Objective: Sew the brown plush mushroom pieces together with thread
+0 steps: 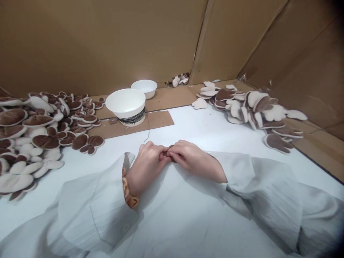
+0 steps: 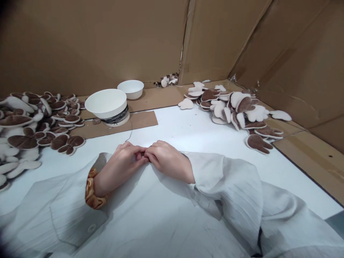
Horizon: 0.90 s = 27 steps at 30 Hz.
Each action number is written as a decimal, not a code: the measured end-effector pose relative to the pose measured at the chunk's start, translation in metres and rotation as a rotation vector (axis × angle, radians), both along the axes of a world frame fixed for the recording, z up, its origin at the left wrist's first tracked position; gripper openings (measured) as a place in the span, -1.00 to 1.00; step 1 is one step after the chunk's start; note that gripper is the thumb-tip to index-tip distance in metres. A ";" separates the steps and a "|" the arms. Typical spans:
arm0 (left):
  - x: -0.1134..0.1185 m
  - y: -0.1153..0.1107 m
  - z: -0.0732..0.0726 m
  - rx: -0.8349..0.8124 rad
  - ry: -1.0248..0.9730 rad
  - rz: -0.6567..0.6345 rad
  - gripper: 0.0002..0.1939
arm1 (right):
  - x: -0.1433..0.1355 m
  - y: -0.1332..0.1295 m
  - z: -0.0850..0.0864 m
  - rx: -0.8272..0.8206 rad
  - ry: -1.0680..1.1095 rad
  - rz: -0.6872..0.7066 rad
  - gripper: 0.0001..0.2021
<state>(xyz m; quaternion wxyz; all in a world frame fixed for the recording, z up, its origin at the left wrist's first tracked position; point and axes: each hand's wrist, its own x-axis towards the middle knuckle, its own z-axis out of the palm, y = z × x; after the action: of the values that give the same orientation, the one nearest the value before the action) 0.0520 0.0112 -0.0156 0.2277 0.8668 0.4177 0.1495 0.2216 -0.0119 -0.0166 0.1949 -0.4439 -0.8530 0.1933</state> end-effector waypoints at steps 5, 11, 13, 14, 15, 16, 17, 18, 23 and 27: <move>0.001 0.000 -0.001 0.000 0.015 -0.011 -0.89 | 0.001 -0.001 0.003 -0.042 0.001 -0.046 -0.76; 0.002 -0.001 0.000 0.001 0.040 -0.007 -0.88 | 0.007 0.000 0.005 -0.080 -0.037 -0.094 -0.74; 0.002 0.000 0.000 0.007 0.052 -0.003 -0.88 | 0.009 0.000 0.005 -0.081 -0.058 -0.130 -0.76; 0.002 0.000 -0.001 0.011 0.055 -0.001 -0.88 | 0.010 0.000 0.005 -0.084 -0.067 -0.147 -0.76; 0.002 0.000 -0.001 0.015 0.056 0.000 -0.87 | 0.011 -0.001 0.005 -0.087 -0.074 -0.162 -0.76; 0.002 0.000 -0.001 0.018 0.056 0.000 -0.87 | 0.011 -0.001 0.005 -0.091 -0.079 -0.171 -0.76; 0.002 0.000 -0.001 0.022 0.052 0.000 -0.86 | 0.012 -0.001 0.004 -0.094 -0.081 -0.174 -0.76; 0.002 0.001 -0.001 0.027 0.047 0.000 -0.86 | 0.013 -0.001 0.004 -0.092 -0.083 -0.175 -0.76; 0.002 0.003 -0.002 0.114 0.074 -0.019 -0.86 | 0.015 -0.002 -0.001 -0.009 -0.108 -0.150 -0.75; 0.004 0.005 -0.001 0.272 0.121 -0.069 -0.86 | 0.015 -0.002 -0.005 0.149 -0.159 -0.092 -0.72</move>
<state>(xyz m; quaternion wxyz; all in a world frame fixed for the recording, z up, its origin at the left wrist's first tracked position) 0.0556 0.0164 -0.0164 0.0875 0.9110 0.3764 0.1440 0.2367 -0.0135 -0.0215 0.1677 -0.4809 -0.8565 0.0844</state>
